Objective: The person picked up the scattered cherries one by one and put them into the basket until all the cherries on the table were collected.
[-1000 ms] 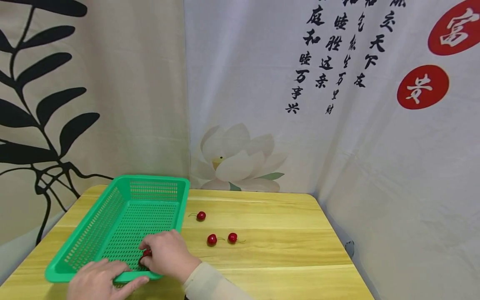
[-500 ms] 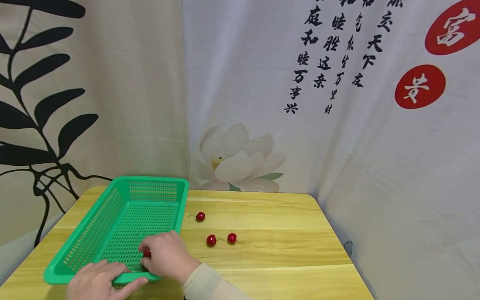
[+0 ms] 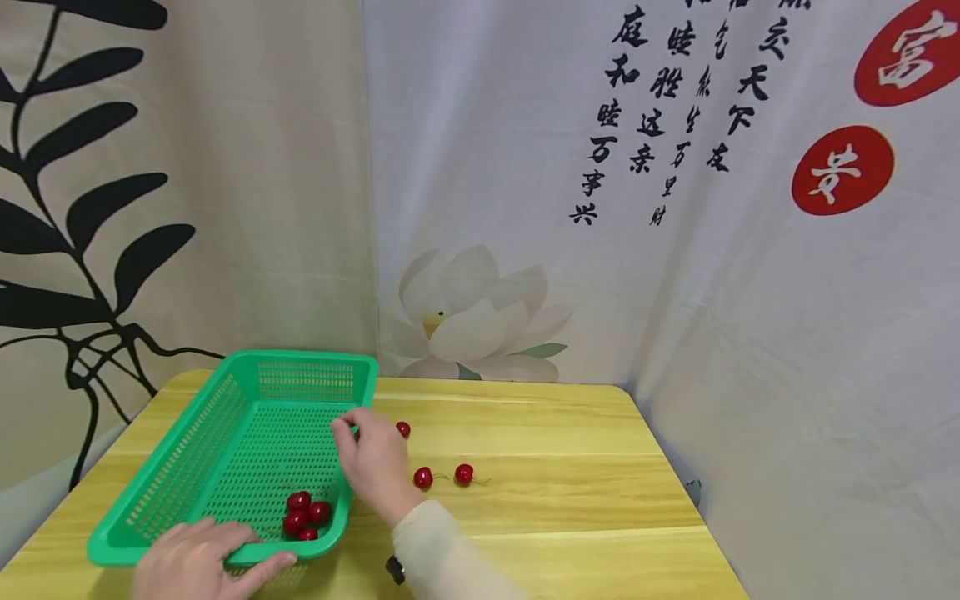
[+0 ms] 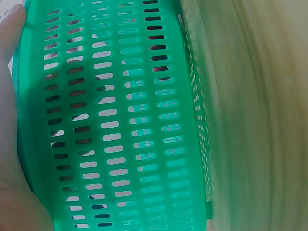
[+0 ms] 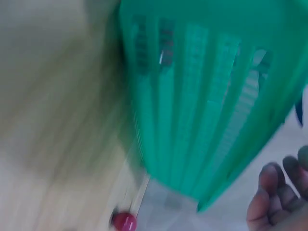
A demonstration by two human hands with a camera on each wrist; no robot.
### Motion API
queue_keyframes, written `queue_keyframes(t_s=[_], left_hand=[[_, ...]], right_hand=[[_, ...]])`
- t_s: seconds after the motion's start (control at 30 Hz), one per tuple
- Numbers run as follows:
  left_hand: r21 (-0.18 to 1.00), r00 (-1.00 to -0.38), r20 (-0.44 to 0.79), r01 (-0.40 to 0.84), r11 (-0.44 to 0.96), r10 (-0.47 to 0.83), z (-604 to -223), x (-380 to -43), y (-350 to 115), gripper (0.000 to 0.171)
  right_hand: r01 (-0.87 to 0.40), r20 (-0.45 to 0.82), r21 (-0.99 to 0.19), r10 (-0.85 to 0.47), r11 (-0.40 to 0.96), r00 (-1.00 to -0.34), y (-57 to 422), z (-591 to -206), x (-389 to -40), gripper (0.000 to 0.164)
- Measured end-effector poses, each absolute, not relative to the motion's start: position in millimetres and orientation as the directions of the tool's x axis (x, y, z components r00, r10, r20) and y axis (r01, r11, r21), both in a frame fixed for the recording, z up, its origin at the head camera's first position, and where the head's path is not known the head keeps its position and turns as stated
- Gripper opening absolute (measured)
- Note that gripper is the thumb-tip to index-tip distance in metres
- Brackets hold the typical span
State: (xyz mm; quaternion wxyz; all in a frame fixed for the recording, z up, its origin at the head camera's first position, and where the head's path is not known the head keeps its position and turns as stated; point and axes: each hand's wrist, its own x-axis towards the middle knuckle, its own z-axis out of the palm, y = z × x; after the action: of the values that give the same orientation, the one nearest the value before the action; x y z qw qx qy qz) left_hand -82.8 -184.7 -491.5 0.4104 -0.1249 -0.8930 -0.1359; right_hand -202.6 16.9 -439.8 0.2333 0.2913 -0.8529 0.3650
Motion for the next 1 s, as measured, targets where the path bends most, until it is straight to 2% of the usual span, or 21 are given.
queue_keyframes(t_s=[0.07, 0.17, 0.3, 0.47, 0.6, 0.8, 1.0], left_hand=[[0.143, -0.642, 0.759, 0.324, 0.935, 0.106, -491, -83, -185, 0.050], [0.147, -0.659, 0.745, 0.307, 0.940, 0.099, -491, -82, -185, 0.050], [0.151, -0.674, 0.733, 0.296, 0.943, 0.094, -489, -80, -184, 0.050], [0.149, -0.669, 0.736, 0.305, 0.941, 0.100, -485, -80, -183, 0.049], [0.148, -0.668, 0.736, 0.310, 0.939, 0.104, -482, -79, -182, 0.048], [0.138, -0.663, 0.740, 0.318, 0.938, 0.116, -484, -79, -182, 0.047], [0.141, -0.657, 0.745, 0.321, 0.937, 0.113, -485, -79, -182, 0.047]], right_hand=[[-0.602, 0.591, -0.534, -0.248, 0.594, -0.768, 26, -442, -217, 0.016], [-0.492, 0.502, -0.545, -0.206, 0.679, -0.840, 39, -446, -234, 0.017], [-0.418, 0.372, -0.408, -0.270, 0.811, -0.888, 52, -457, -253, 0.016], [-0.454, 0.253, -0.140, -0.411, 0.880, -0.876, 59, -475, -267, 0.022], [-0.488, 0.184, 0.000, -0.480, 0.873, -0.858, 60, -480, -269, 0.023], [-0.493, 0.098, 0.062, -0.497, 0.868, -0.862, 60, -484, -269, 0.022], [-0.501, 0.097, 0.092, -0.508, 0.861, -0.856, 61, -485, -269, 0.023]])
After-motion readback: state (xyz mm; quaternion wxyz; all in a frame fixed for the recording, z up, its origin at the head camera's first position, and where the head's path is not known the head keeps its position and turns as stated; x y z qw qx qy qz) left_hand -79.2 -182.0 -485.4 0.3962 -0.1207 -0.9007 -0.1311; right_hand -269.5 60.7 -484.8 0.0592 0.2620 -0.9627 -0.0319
